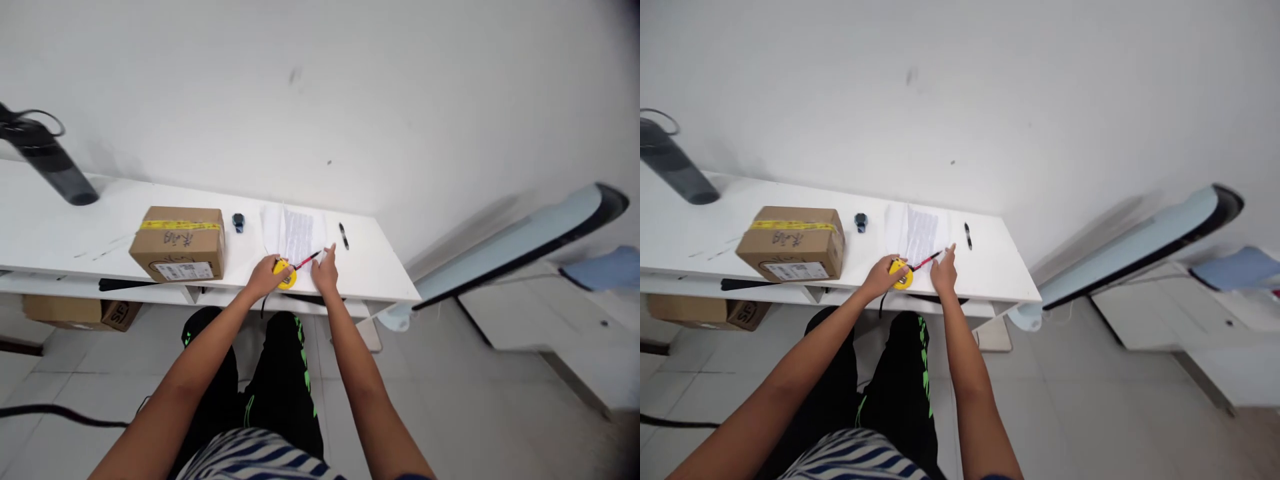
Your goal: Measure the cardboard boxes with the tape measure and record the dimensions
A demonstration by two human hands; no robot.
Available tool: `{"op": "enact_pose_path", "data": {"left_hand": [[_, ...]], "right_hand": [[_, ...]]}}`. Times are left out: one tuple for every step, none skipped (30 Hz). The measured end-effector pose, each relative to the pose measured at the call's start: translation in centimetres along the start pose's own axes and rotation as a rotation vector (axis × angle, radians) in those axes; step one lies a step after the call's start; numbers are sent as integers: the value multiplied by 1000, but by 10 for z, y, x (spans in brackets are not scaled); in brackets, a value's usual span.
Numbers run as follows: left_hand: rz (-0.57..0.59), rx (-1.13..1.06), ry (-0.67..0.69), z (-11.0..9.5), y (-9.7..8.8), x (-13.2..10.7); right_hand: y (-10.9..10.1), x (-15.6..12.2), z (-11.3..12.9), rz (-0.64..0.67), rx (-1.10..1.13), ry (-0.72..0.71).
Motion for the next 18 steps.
{"op": "enact_pose_path", "data": {"left_hand": [[-27,4,23,-2,-1,-5],[-60,0,58,-5,-2,-10],[-94,-14,106,-9,-3,-17],[-140,-37,149,-13,-4,-26],[-216,-75,168,-16,-7,-35],[-313,-128,173,-20,-11,-45],[-394,-191,191,-25,-15,-55],[-462,-260,231,-31,-20,-65],[-514,-327,281,-39,-25,-73],[-553,-384,328,-47,-32,-80],[-583,-423,370,-56,-39,-86],[-605,-436,408,-66,-48,-89],[-621,-419,440,-76,-58,-92],[-634,-377,464,-84,-70,-93],[-658,-320,481,-91,-83,-93],[-692,-257,488,-95,-99,-93],[-739,-198,483,-95,-116,-92],[-797,-145,457,-92,-135,-92]], "right_hand": [[1,-2,2,-1,-10,12],[1,-4,2,-18,-4,29],[0,-6,3,-49,15,50],[-2,-10,3,-81,40,61],[-4,-14,4,-119,67,58],[-6,-20,6,-157,99,33],[-8,-27,10,-188,140,-2],[-10,-37,16,-202,191,-45],[-11,-47,24,-201,264,-67],[-10,-59,35,-149,367,-85],[-7,-72,51,-39,499,-145],[-6,-85,71,89,642,-248],[-5,-98,95,195,758,-349],[-5,-108,119,271,814,-422],[-6,-115,145,286,823,-457],[-7,-117,169,232,826,-448],[-7,-116,195,203,828,-450],[-5,-112,221,217,825,-475]]}}
Point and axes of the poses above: each hand's wrist, its own x-axis towards the middle knuckle, its own y-axis out of the palm, z = x × y, the point moved 3 cm from there along x, towards the middle knuckle, and after that the axes turned 9 degrees about -x, right-handed, at the moved point
